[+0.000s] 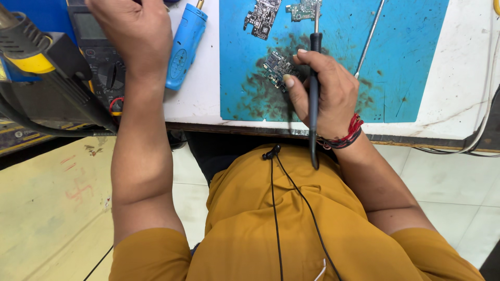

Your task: The person solders components on a small circuit board at a repair workbench. They hold the board with tweezers in one hand while applying a soldering iron to its contacts with the other, repositioning the board repeatedly and working on different sections, with other boards and a multimeter on the bench.

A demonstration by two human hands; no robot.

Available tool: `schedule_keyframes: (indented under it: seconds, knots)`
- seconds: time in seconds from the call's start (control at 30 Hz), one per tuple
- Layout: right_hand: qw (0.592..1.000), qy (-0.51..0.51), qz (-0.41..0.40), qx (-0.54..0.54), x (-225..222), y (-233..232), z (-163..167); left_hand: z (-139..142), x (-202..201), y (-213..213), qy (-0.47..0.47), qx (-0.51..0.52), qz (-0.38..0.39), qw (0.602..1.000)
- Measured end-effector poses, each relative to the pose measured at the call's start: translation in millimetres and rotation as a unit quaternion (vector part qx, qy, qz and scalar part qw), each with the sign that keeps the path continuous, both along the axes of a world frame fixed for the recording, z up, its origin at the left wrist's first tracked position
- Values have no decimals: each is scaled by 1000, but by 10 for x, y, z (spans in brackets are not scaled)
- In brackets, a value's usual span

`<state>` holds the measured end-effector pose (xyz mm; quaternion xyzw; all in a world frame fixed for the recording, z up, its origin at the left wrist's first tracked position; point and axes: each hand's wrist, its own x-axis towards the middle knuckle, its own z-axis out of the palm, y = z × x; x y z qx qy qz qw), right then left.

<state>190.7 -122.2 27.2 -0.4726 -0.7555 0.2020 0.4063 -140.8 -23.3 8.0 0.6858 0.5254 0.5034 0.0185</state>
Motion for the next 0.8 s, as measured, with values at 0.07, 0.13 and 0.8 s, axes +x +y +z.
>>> schedule_keyframes:
  seconds: [0.07,0.13,0.8]
  knots:
    - [1000,13,5,6,23,-20,-59,41,17,-16,-19,-12,10,1000]
    - [996,83,8,-15,33,-37,-130,88,42,-50,-20,12,-38,999]
    - [982,185,-29,-37,-156,-18,-501,-207,1101,-927,-321,-245,-153,902]
